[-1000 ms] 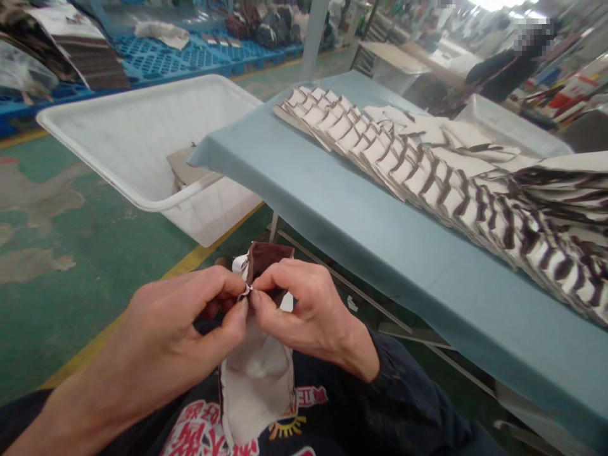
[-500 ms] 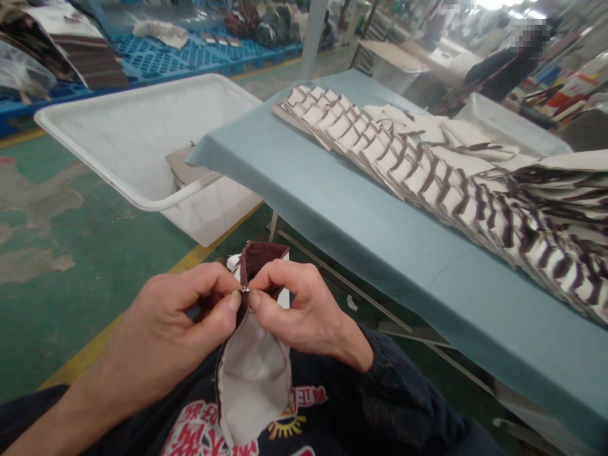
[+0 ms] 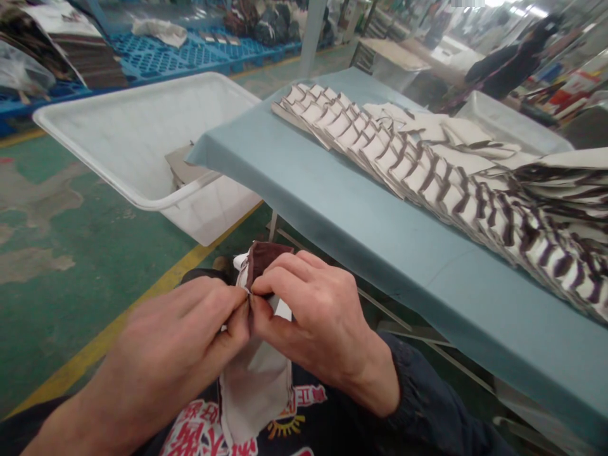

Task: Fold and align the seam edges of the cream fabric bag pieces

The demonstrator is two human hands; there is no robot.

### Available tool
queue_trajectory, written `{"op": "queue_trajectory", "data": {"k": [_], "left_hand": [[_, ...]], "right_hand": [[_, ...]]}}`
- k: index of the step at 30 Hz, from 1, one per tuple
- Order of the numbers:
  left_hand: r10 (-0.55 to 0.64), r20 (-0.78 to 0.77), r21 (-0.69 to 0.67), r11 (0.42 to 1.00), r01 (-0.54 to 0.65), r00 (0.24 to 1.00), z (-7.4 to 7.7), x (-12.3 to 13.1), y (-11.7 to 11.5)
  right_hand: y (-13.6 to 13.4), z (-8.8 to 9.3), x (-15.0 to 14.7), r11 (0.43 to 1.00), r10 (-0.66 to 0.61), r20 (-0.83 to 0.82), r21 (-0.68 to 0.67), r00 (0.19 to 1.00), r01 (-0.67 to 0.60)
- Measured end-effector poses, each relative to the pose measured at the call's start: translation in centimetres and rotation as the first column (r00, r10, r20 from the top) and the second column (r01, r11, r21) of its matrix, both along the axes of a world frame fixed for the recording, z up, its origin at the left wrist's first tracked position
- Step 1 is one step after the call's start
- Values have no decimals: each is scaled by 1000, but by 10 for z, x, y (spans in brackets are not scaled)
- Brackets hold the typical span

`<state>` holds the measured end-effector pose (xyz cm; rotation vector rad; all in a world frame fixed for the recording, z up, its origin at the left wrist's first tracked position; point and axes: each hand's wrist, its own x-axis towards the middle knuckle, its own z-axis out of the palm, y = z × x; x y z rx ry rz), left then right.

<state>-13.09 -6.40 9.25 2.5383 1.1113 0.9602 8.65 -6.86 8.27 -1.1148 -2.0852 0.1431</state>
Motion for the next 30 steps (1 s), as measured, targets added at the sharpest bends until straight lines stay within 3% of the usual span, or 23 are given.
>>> {"op": "queue_trajectory", "data": {"k": [5,9,11,15,17,20,22,26,30], "left_hand": [[29,26,-22,999,-28,999,-3,5,-1],[125,114,-220,971,-97,986,-11,4,-2],[194,186,-396,912,-108,963,-14,4,0],[316,310,-718,696,3,897,-20,5,4],[331,346,-762,645,57,878,-23,4,3],[335,387,-720,692,55,859,-25,2,-2],[317,375,-666,746,15,871,-24,1,-5],[251,302,-529,847,-57,920,-15,6,-7],[181,317,-392,919,-45,931,-13,6,-13]], "right_hand": [[-7,-9,-9,992,-56,-150,-117,987,38],[-8,-18,-14,966,-57,-313,-258,948,-27],[-7,-23,-16,904,-109,-418,-419,902,-85],[-1,-31,-16,729,-207,-535,-643,819,-236],[0,-30,-13,746,-179,-528,-623,830,-236],[2,-23,-6,891,-40,-449,-420,893,-172],[3,-17,-3,950,44,-371,-272,927,-154],[5,-11,3,973,65,-281,-196,957,-123],[2,-11,8,960,143,-211,-208,967,-187]]}}
